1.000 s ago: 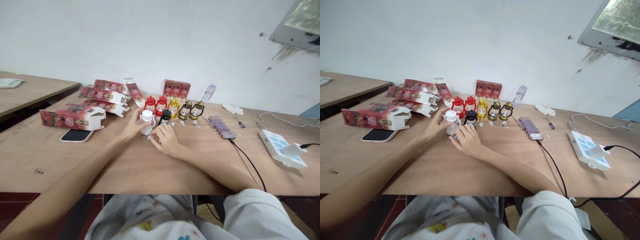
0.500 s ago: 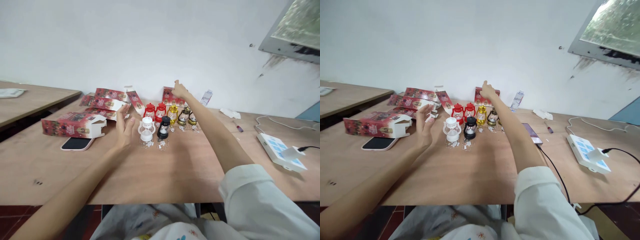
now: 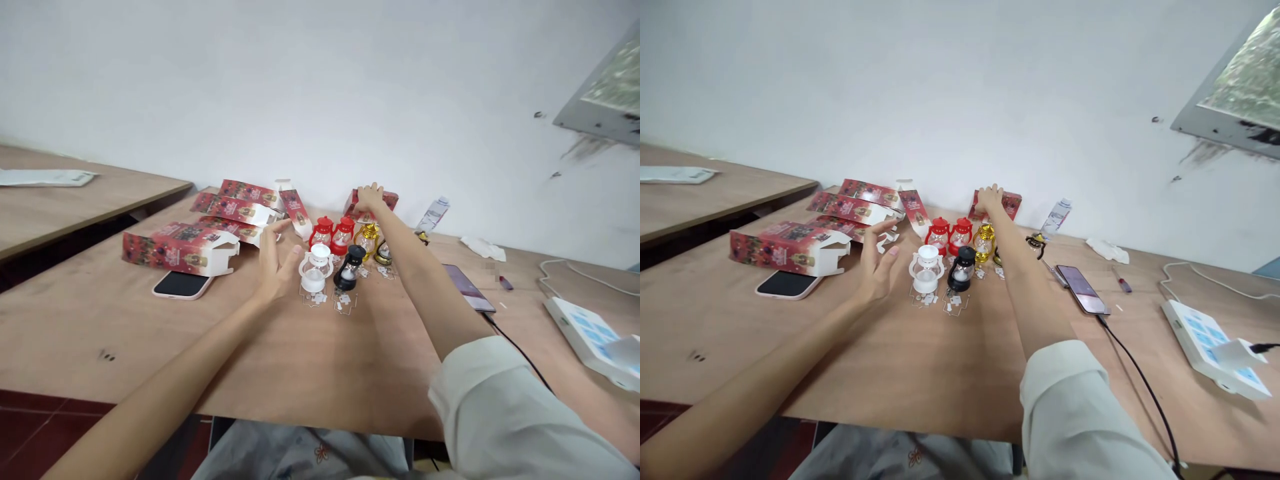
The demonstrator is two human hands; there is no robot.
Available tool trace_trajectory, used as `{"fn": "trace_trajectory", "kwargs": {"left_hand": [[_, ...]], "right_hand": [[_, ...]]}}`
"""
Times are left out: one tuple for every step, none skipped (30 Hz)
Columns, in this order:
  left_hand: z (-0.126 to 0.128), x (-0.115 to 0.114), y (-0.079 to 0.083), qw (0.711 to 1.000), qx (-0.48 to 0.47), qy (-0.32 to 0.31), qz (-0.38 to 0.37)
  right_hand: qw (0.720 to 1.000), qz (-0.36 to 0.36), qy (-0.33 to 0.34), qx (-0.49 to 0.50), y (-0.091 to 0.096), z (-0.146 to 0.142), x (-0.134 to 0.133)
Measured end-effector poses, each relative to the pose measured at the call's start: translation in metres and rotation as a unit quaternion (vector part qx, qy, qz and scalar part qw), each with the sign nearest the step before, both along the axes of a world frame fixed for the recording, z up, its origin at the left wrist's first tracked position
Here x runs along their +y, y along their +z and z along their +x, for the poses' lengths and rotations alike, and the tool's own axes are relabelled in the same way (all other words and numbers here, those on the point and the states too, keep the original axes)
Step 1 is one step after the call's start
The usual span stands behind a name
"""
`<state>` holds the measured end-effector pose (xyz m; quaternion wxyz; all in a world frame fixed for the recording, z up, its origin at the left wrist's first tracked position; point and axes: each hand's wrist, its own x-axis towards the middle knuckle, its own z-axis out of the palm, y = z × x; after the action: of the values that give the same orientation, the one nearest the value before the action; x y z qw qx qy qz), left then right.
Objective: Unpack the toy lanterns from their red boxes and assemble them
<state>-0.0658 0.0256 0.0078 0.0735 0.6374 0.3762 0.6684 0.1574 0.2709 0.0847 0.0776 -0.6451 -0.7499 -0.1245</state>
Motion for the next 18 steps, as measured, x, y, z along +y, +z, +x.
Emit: {"fn": "trace_trajectory", "kwargs": {"left_hand": [[0.000, 0.000, 0.000, 1.000, 0.004, 0.005, 0.000], [-0.001, 0.001, 0.000, 1.000, 0.004, 0.010, -0.002], [-0.002, 0.002, 0.000, 1.000, 0.001, 0.015, -0.006], [-0.002, 0.002, 0.000, 1.000, -0.004, 0.018, -0.009], [-0.002, 0.002, 0.001, 1.000, -0.009, 0.020, -0.010], [-0.002, 0.001, 0.002, 1.000, -0.016, 0.024, -0.007], [-0.002, 0.000, 0.004, 0.999, -0.021, 0.026, -0.002], [-0.002, -0.002, 0.006, 0.999, -0.025, 0.027, 0.003], [-0.001, -0.003, 0.008, 0.999, -0.028, 0.025, 0.008], [-0.001, -0.005, 0.010, 0.999, -0.029, 0.021, 0.012], [0.000, -0.006, 0.011, 0.999, -0.028, 0.016, 0.014], [0.001, -0.007, 0.013, 0.999, -0.027, 0.008, 0.016], [0.002, -0.007, 0.014, 0.999, -0.027, -0.005, 0.018], [0.003, -0.007, 0.014, 0.999, -0.029, -0.029, 0.018], [0.006, -0.008, 0.014, 0.998, -0.030, -0.062, 0.014], [0.008, -0.009, 0.014, 0.994, -0.031, -0.104, 0.007], [0.012, -0.010, 0.014, 0.988, -0.028, -0.152, -0.004], [0.015, -0.012, 0.014, 0.980, -0.021, -0.199, -0.018]], "right_hand": [[1.000, 0.007, 0.000, -0.007, 0.000, -0.001, -0.004], [1.000, 0.013, 0.001, -0.014, 0.001, -0.002, -0.008], [1.000, 0.022, 0.006, -0.020, 0.002, -0.002, -0.012], [0.999, 0.037, 0.014, -0.023, 0.005, -0.002, -0.017], [0.998, 0.058, 0.022, -0.018, 0.008, -0.002, -0.022], [0.996, 0.089, 0.030, -0.002, 0.013, 0.000, -0.028], [0.991, 0.127, 0.034, 0.030, 0.018, 0.002, -0.034], [0.983, 0.164, 0.031, 0.078, 0.023, 0.005, -0.043], [0.972, 0.193, 0.035, 0.133, 0.027, 0.009, -0.054], [0.956, 0.215, 0.054, 0.189, 0.030, 0.013, -0.067], [0.939, 0.231, 0.079, 0.244, 0.032, 0.017, -0.084], [0.919, 0.239, 0.111, 0.294, 0.030, 0.022, -0.105], [0.896, 0.247, 0.144, 0.339, 0.027, 0.026, -0.129], [0.873, 0.251, 0.177, 0.379, 0.020, 0.029, -0.155], [0.852, 0.247, 0.206, 0.413, 0.012, 0.031, -0.183], [0.834, 0.239, 0.223, 0.444, 0.001, 0.032, -0.211], [0.821, 0.230, 0.225, 0.471, -0.011, 0.032, -0.238], [0.815, 0.215, 0.219, 0.491, -0.023, 0.030, -0.262]]}}
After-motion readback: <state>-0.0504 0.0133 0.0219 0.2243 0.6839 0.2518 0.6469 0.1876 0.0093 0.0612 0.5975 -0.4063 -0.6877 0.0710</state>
